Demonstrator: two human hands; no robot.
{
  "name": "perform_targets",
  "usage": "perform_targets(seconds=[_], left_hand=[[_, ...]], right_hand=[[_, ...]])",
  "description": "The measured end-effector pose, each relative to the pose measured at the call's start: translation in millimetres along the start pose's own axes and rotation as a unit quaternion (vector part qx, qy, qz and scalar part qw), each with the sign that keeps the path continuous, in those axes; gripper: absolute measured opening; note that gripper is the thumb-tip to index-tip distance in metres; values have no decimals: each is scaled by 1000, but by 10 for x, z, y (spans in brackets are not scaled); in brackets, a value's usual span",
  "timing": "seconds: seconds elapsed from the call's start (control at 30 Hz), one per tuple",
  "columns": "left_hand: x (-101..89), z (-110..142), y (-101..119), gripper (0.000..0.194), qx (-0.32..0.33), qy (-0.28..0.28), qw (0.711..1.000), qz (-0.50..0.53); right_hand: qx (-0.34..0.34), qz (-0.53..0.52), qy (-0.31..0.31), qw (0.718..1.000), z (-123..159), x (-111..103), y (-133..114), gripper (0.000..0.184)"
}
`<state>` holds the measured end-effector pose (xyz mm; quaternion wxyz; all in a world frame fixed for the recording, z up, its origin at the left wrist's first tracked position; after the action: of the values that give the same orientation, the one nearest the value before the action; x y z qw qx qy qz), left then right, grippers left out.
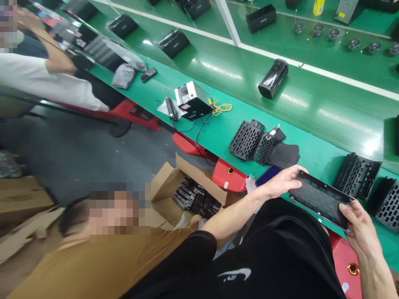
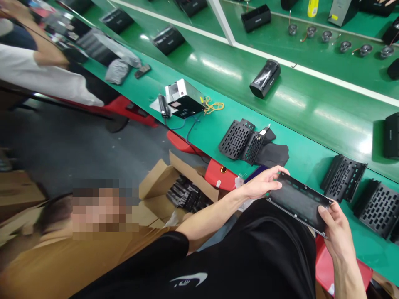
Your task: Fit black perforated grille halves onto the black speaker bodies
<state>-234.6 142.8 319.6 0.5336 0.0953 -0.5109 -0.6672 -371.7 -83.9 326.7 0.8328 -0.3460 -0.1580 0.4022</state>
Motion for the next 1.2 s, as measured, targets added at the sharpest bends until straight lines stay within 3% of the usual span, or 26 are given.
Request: perform_targets(seconds=[0.17, 0.37, 0.8, 1.2], left_hand=[[47, 45, 69, 52, 19, 4, 999, -36], [88, 68, 94, 41, 3, 4, 1000, 10], [82, 26, 102, 43, 40, 21, 993, -108], [82, -3, 155, 55, 66, -37, 991, -110]], right_hand=[[-15, 21, 11, 1000, 49, -56, -67, 49], [-37, 36, 29, 998, 36, -141, -69, 44], [-25, 1, 31, 999, 45, -151, -101, 43], [-32, -25, 42, 998, 45, -152, -166, 43]])
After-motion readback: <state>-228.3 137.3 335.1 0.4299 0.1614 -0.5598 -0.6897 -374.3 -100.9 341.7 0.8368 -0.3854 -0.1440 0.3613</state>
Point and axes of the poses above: each hand's wrist, its own z-axis away from the middle knuckle, its own x-axis out of the palm, y = z × x, the point moved 4 cm from there along -z, towards the middle knuckle, and after that the axes turned 6 degrees about y, right-handed, at the moved point
